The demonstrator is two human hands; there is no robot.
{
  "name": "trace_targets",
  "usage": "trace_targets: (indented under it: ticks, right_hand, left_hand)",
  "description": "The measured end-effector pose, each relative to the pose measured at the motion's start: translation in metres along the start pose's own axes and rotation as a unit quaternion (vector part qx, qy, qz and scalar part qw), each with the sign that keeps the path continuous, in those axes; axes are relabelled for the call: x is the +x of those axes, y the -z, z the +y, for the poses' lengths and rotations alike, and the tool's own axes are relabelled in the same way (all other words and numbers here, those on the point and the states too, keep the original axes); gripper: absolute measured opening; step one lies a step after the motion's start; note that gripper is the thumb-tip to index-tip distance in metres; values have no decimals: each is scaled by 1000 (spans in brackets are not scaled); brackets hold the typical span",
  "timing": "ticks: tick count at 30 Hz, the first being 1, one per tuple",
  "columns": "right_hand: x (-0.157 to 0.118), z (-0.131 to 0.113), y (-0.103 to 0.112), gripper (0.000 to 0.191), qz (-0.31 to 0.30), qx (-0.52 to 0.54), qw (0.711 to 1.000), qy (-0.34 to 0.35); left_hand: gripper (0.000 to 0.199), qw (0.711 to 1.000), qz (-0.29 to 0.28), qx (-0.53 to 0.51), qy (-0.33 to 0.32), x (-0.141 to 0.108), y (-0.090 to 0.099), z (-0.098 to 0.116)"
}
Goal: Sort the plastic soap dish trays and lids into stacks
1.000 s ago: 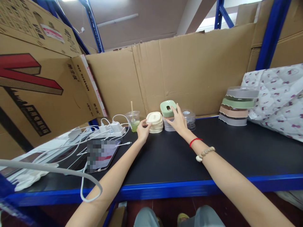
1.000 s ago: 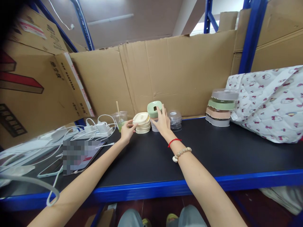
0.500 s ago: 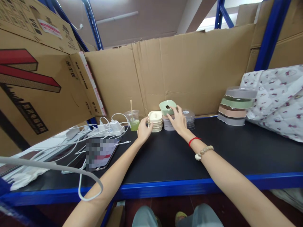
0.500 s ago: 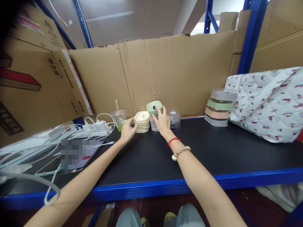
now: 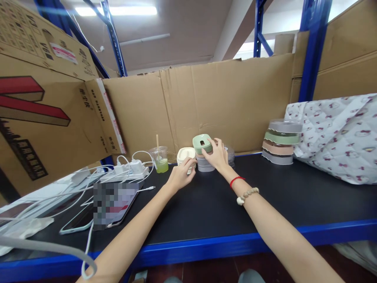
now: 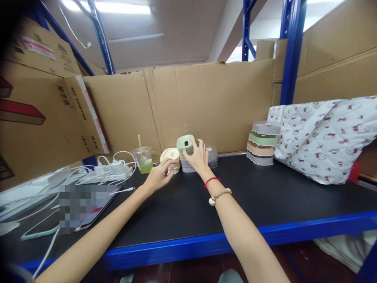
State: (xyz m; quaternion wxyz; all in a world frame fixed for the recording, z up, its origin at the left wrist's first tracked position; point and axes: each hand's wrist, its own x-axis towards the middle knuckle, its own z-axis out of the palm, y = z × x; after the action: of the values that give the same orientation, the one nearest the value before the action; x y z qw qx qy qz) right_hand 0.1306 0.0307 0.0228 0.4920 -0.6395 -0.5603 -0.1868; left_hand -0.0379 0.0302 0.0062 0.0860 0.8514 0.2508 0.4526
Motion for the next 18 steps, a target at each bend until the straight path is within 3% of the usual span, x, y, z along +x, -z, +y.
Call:
trace_targets:
  ticks: [4, 9, 11, 13, 15, 18]
  right_hand:
    - [10, 14, 10, 39, 41, -6, 998, -37]
    - [21, 62, 34, 36, 96, -19, 986, -136]
    - [27, 85, 50, 36, 146, 8, 969, -199]
    - [35, 105, 68, 37, 238, 80, 930, -270]
    - [46, 120, 87, 39, 327, 189, 859, -346]
    - [59, 132, 112, 34, 363, 367, 758, -399]
  left_hand:
    - [23, 1000, -8, -8, -8, -3, -4, 4]
    - [27, 988, -48, 70, -127, -7, -16, 6]
    - [26, 982, -62, 79, -158, -9, -21, 8]
    - [26, 978, -80, 81, -172, -11, -25, 12]
    - [26, 976, -98, 77, -181, -12, -27, 16]
    - [26, 974, -115, 65, -182, -14, -30, 21]
